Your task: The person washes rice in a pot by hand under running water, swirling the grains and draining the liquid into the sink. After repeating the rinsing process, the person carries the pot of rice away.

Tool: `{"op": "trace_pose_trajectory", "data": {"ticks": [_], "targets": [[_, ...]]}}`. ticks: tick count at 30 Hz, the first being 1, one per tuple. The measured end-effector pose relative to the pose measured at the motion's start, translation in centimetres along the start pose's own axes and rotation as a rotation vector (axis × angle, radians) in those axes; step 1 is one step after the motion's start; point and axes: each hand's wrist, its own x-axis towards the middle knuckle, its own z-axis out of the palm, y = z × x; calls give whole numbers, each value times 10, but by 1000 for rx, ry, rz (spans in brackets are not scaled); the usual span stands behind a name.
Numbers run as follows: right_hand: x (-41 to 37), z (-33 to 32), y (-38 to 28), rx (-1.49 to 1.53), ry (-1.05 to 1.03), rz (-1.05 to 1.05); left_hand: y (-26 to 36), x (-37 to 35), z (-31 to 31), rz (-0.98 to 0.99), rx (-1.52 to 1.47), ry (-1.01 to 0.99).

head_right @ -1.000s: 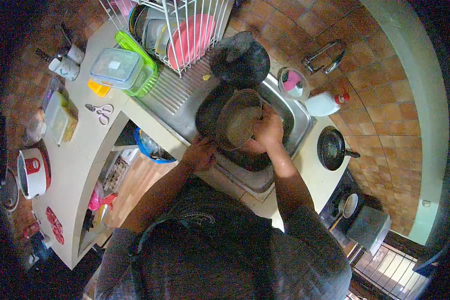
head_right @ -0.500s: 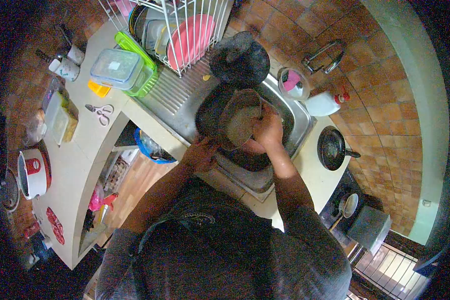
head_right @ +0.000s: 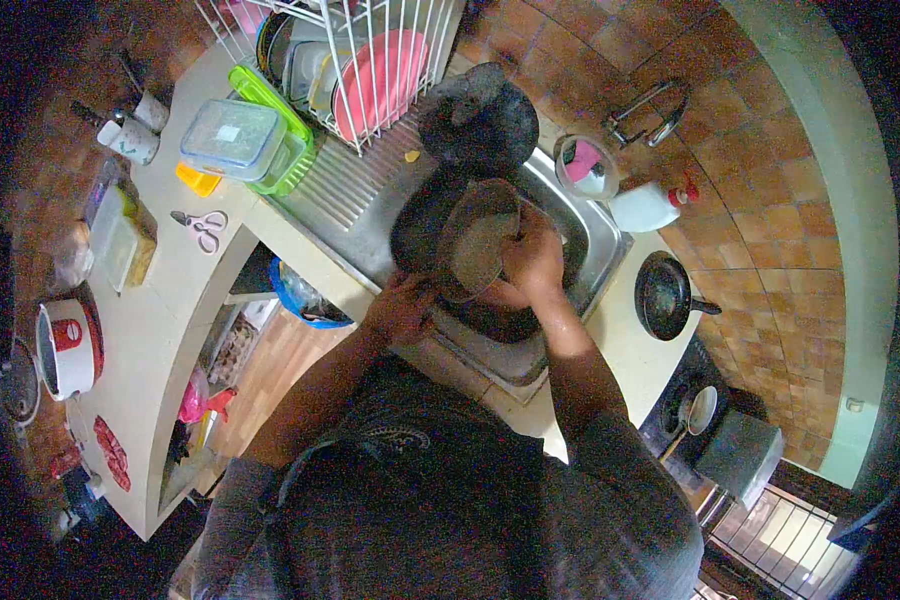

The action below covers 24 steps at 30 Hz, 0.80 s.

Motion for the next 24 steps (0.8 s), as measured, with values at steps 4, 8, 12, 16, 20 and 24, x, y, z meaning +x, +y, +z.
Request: {"op": "trace_pose_trajectory", "data": {"ticks": [4,8,12,16,20,24], "targets": [[-1,1,-2,-24,20,-62,2,-1,-5,6,-3,-12],[4,8,12,-72,13,-27,2,0,1,-13,-9,4],[4,5,10,-13,-11,-88,-1,0,5,29,-18,69],[1,-2,-4,34,-36,-11,1,1,-2,30,18,32],[6,9,15,-66,-66,20,1,-1,-1,34,11,82],[3,6,9,-91,-28,-35,-1,-1,1,28,28,19]]}}
